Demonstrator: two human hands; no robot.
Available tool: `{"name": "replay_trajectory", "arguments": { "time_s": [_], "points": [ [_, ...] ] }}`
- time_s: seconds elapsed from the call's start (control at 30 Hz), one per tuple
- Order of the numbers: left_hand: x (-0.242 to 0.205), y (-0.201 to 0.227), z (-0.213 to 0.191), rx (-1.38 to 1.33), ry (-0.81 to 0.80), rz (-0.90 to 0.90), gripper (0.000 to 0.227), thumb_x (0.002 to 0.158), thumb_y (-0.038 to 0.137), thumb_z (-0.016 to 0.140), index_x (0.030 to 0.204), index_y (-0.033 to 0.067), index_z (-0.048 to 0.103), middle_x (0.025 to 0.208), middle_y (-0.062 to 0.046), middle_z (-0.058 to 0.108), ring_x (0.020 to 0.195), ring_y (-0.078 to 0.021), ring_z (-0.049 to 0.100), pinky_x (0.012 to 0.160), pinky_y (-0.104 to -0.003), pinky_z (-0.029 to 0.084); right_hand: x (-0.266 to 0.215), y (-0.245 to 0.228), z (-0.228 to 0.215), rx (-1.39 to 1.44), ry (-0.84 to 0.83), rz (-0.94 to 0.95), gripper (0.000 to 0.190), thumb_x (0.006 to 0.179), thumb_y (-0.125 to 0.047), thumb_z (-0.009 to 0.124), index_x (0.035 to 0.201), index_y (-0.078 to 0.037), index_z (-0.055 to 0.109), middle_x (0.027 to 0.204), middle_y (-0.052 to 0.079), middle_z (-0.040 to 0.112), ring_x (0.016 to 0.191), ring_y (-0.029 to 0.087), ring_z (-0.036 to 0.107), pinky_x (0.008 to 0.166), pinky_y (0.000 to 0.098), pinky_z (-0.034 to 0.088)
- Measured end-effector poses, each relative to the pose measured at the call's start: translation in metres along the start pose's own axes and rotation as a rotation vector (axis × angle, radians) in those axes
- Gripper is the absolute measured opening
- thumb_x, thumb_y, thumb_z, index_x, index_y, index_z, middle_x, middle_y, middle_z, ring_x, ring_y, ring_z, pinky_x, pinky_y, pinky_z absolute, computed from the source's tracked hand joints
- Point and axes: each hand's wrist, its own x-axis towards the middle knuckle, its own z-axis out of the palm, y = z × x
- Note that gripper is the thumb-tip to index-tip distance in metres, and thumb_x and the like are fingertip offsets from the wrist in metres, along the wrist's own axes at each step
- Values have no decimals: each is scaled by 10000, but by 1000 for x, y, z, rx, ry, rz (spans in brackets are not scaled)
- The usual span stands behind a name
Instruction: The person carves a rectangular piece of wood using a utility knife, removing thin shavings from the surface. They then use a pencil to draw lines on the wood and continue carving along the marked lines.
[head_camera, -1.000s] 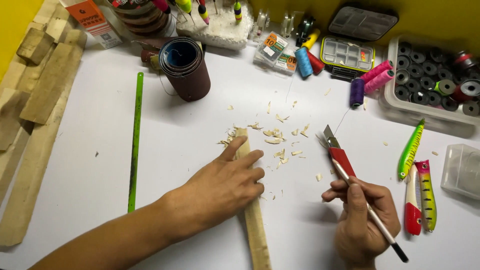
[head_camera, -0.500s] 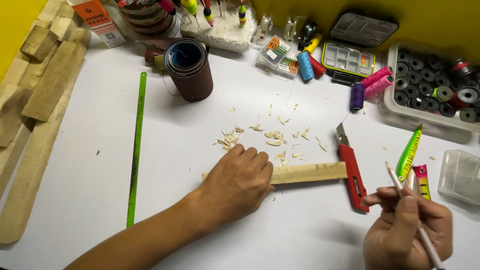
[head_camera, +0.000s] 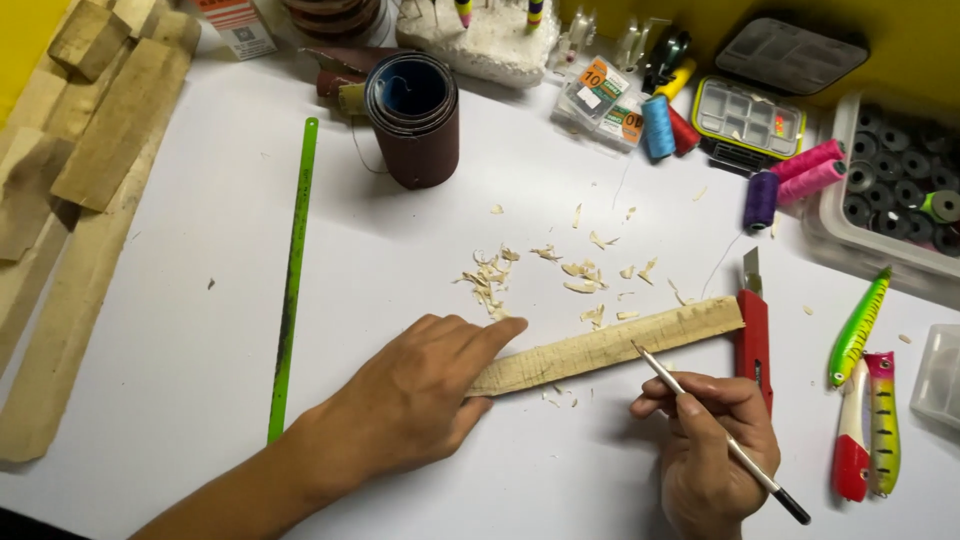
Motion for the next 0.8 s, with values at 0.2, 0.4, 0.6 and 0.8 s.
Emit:
{"name": "replay_trajectory", "arguments": {
  "time_s": [0.2,0.4,0.6,0.8],
  "points": [
    [-14,-2,22,-126,353,16,623,772,23,877,1304,-23,555,873,-102,645,764,-249,610,743,-363,556,-17,-3,17,-82,-82,-6,86,858,53,670,853,41,585,829,257,680,565,317,654,565,355,581],
    [-7,19,41,-39,481,83,468,853,-26,786,1279,-35,592,732,-72,548,642,-238,512,620,-370,489,-48,-5,36,-267,-266,-63,175,760,32,764,726,-33,605,709,155,722,559,183,686,524,232,567],
    [-6,24,42,-95,490,80,374,869,-55,675,1233,-39,588,769,-90,545,685,-256,509,676,-373,487,-48,-8,37,-344,-389,-172,173,760,7,767,700,-30,609,685,142,727,537,136,658,470,186,479],
    [-6,24,45,-94,505,82,322,896,-45,660,1211,-25,597,778,-74,534,683,-247,503,686,-364,484,-51,-10,40,-371,-427,-204,148,767,-12,767,707,-36,633,749,146,770,459,90,575,435,174,432]
  ]
}}
